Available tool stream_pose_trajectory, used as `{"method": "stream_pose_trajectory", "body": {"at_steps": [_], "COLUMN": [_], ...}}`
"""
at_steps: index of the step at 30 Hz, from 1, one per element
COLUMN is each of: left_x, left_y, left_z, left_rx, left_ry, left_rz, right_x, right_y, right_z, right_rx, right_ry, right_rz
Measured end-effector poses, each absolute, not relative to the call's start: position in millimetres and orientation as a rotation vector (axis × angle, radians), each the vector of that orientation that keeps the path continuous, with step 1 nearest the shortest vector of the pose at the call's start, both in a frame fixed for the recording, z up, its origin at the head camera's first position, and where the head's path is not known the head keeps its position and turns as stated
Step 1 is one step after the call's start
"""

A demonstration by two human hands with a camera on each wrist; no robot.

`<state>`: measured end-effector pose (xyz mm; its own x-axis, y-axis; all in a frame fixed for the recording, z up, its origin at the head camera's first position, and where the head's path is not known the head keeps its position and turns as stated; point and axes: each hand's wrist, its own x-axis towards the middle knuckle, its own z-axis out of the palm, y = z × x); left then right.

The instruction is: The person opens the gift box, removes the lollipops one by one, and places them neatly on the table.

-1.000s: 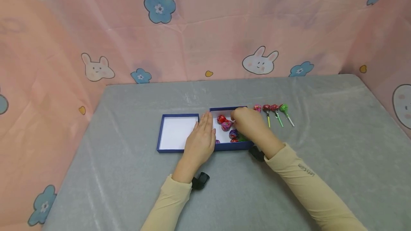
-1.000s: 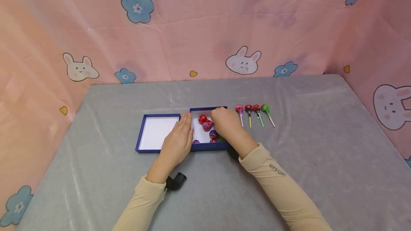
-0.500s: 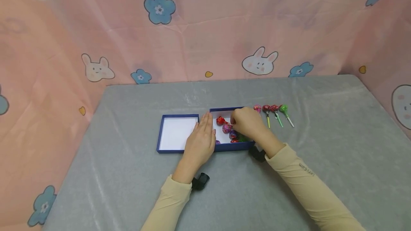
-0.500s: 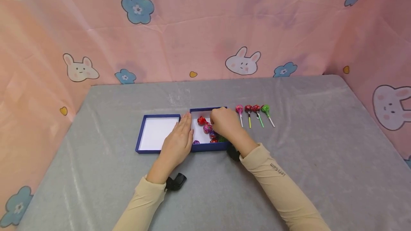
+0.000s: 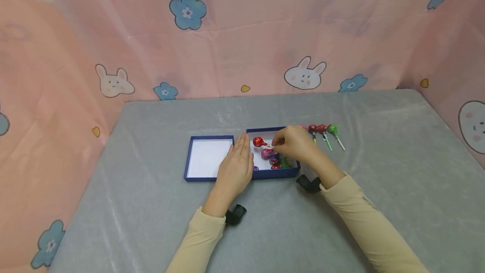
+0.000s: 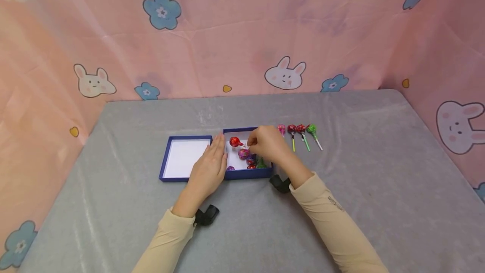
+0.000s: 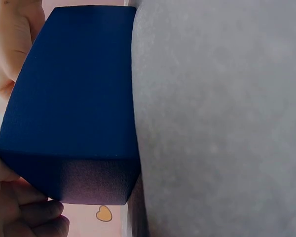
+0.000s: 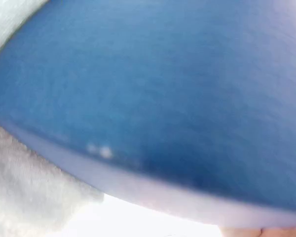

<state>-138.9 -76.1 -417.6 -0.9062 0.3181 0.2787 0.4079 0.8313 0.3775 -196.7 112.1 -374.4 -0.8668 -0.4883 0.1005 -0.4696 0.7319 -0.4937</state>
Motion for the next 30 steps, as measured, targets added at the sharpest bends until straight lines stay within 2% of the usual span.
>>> {"method": "stream_pose_trajectory", "body": {"at_steps": [10, 22, 30], "left_x": [-140, -140, -139], "left_y": [-76, -75, -76], "left_z": [-419, -419, -418], "left_rx": [-0.557, -0.579, -0.571], "left_ry": [-2.812, -2.801, -2.823], "left_rz": [-0.638, -0.630, -0.637], "right_x": [-188, -175, -171], "right_y": [133, 174, 188], "right_z": [-368, -372, -377], "right_rx": [-0.557, -0.281, -0.287], "right_ry": [2.807, 2.733, 2.638], "right_rz": [-1.153, -1.282, -1.351]}}
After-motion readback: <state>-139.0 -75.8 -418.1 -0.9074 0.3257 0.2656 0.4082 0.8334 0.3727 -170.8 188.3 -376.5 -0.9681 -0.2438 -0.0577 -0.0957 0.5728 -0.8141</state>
